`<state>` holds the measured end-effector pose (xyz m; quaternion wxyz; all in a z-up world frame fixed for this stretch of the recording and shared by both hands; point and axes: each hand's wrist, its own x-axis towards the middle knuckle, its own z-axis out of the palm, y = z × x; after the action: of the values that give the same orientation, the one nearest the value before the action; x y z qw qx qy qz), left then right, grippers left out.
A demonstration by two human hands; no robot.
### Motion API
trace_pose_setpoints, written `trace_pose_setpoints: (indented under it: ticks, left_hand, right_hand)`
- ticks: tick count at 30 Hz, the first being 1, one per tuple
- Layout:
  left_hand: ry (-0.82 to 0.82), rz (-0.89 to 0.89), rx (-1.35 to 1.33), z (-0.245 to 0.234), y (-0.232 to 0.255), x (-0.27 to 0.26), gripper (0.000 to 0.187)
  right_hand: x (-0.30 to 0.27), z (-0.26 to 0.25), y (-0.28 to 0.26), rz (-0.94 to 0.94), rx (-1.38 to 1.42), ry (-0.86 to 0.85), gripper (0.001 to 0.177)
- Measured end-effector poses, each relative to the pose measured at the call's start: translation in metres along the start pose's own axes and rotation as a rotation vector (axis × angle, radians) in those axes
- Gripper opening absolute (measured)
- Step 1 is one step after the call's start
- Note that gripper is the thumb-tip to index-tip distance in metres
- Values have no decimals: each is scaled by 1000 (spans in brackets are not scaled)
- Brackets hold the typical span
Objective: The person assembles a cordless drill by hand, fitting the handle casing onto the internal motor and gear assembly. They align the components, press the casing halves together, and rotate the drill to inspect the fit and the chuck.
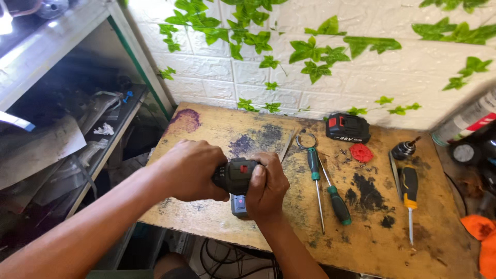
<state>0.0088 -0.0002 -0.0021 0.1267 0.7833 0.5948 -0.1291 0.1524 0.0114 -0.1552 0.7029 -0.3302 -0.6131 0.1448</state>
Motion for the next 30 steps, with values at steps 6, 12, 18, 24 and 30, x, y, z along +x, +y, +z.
trace_pose_setpoints:
  ticks: [6,12,18,24,30]
  left_hand:
    - [176,23,162,32,-3,2,46]
    - [237,107,169,26,-15,8,49]
    - [717,-98,65,52,-16,-1,82]
    - [738,-252,-1427,90,29,-16,39]
    - [616,-336,-1236,71,50,-25,80]
  right_hand:
    - [1,1,-7,5,12,15,37]
    - [-5,5,4,-36,-69,54,37]
    - [-13,-11,-23,-7,-79,-51,40]
    - [-28,-17,-51,-24,-171,-31,34]
    - [-60,-7,-54,-37,-111,-121,30]
